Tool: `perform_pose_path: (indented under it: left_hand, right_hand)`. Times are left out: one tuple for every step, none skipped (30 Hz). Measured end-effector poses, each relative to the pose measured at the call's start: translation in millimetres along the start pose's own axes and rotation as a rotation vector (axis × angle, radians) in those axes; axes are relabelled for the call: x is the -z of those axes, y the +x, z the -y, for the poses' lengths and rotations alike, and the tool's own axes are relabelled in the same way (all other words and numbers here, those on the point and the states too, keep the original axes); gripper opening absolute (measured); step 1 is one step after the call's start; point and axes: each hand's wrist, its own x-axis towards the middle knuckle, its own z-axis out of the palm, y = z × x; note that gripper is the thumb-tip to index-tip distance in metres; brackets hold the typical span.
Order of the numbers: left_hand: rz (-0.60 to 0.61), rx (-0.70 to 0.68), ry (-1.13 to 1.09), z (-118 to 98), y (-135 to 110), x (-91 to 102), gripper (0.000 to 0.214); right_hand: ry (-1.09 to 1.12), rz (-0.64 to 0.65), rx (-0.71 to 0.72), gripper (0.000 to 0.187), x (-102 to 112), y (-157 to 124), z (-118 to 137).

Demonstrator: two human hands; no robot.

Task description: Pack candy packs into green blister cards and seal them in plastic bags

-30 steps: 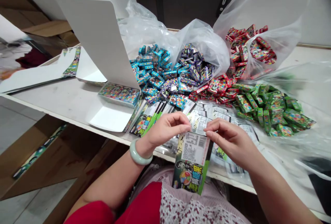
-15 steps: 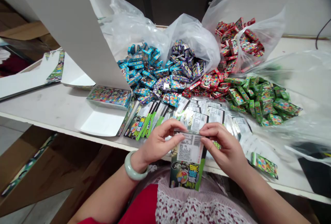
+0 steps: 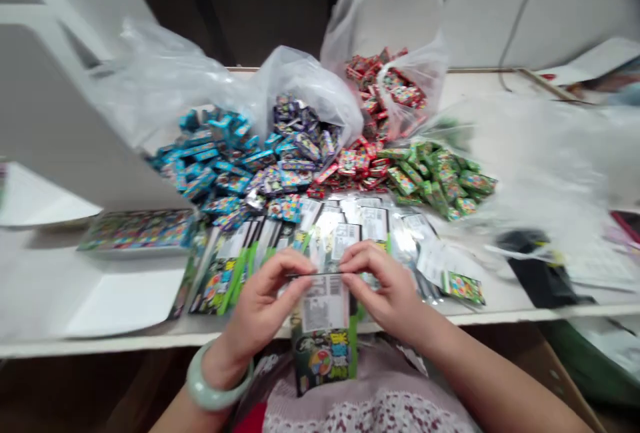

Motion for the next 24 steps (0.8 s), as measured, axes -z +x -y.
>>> perform_pose_path:
  left_hand:
    - [-0.026, 0.017, 0.025, 1, 1, -0.3, 0.011]
    - [-0.048, 0.030, 0.055, 3, 2, -0.6, 0.011]
    - [-0.069, 0.040, 0.082, 5, 3, -0.8, 0.010]
    - [-0.083, 0.049, 0.102, 8, 4, -1.2, 0.009]
    - [-0.091, 0.053, 0.115, 11, 6, -1.8, 0.008]
    - [-0.105, 0.065, 0.124, 14, 8, -2.7, 0.007]
    - [-0.118, 0.083, 0.131, 15, 10, -3.7, 0.006]
    - [-0.131, 0.109, 0.137, 16, 12, -4.8, 0.005]
    - [-0.143, 0.139, 0.142, 15, 13, -5.8, 0.005]
    - [-0.153, 0.171, 0.142, 13, 14, -6.7, 0.006]
    - [-0.157, 0.204, 0.136, 11, 14, -7.3, 0.007]
    - [-0.165, 0.226, 0.125, 9, 15, -7.6, 0.008]
    - [-0.182, 0.239, 0.113, 7, 15, -7.8, 0.009]
    - [-0.202, 0.252, 0.104, 6, 14, -7.8, 0.009]
    - [-0.227, 0.253, 0.098, 6, 14, -7.8, 0.008]
    - [-0.246, 0.254, 0.097, 7, 13, -7.9, 0.008]
    - [-0.257, 0.248, 0.098, 8, 13, -8.0, 0.008]
    - [-0.260, 0.241, 0.099, 10, 12, -8.1, 0.009]
    - [-0.250, 0.233, 0.097, 12, 11, -8.3, 0.009]
    - [-0.239, 0.220, 0.094, 14, 11, -8.4, 0.009]
    - [-0.226, 0.208, 0.091, 16, 10, -8.3, 0.008]
    - [-0.212, 0.203, 0.090, 18, 9, -8.0, 0.008]
    - [-0.205, 0.197, 0.090, 19, 8, -7.5, 0.008]
    - [-0.200, 0.200, 0.093, 20, 8, -6.8, 0.008]
  right_hand:
    - [0.006, -0.008, 0.003, 0.007, 0, 1, -1]
    - [0.012, -0.019, 0.010, 0.006, -1, 2, -2]
    - [0.017, -0.024, 0.019, 0.004, -1, 3, -4]
    - [0.017, -0.024, 0.025, 0.002, 0, 4, -7]
    - [0.013, -0.020, 0.027, 0.002, 0, 6, -9]
    - [0.009, -0.011, 0.015, 0.004, 1, 7, -11]
    - [0.013, 0.004, -0.011, 0.006, 3, 7, -13]
    - [0.033, 0.027, -0.047, 0.007, 5, 7, -14]
    - [0.072, 0.055, -0.089, 0.009, 10, 6, -16]
    - [0.120, 0.076, -0.131, 0.013, 17, 4, -18]
    - [0.157, 0.079, -0.177, 0.019, 26, 1, -22]
    - [0.158, 0.055, -0.228, 0.023, 39, -4, -28]
    - [0.115, 0.004, -0.288, 0.027, 54, -10, -36]
    - [0.004, -0.084, -0.363, 0.024, 72, -18, -46]
    - [-0.165, -0.180, -0.460, 0.019, 90, -26, -57]
    - [-0.359, -0.262, -0.572, 0.016, 109, -34, -68]
    - [-0.446, -0.319, -0.631, 0.016, 126, -43, -80]
    - [-0.496, -0.339, -0.669, 0.016, 140, -50, -90]
    - [-0.541, -0.351, -0.706, 0.015, 152, -56, -100]
    - [-0.563, -0.354, -0.732, 0.014, 160, -61, -108]
    - [-0.579, -0.351, -0.755, 0.013, 164, -65, -114]
    - [-0.589, -0.346, -0.776, 0.011, 166, -67, -119]
    - [-0.590, -0.340, -0.794, 0.010, 166, -68, -124]
    - [-0.586, -0.335, -0.809, 0.010, 165, -69, -127]
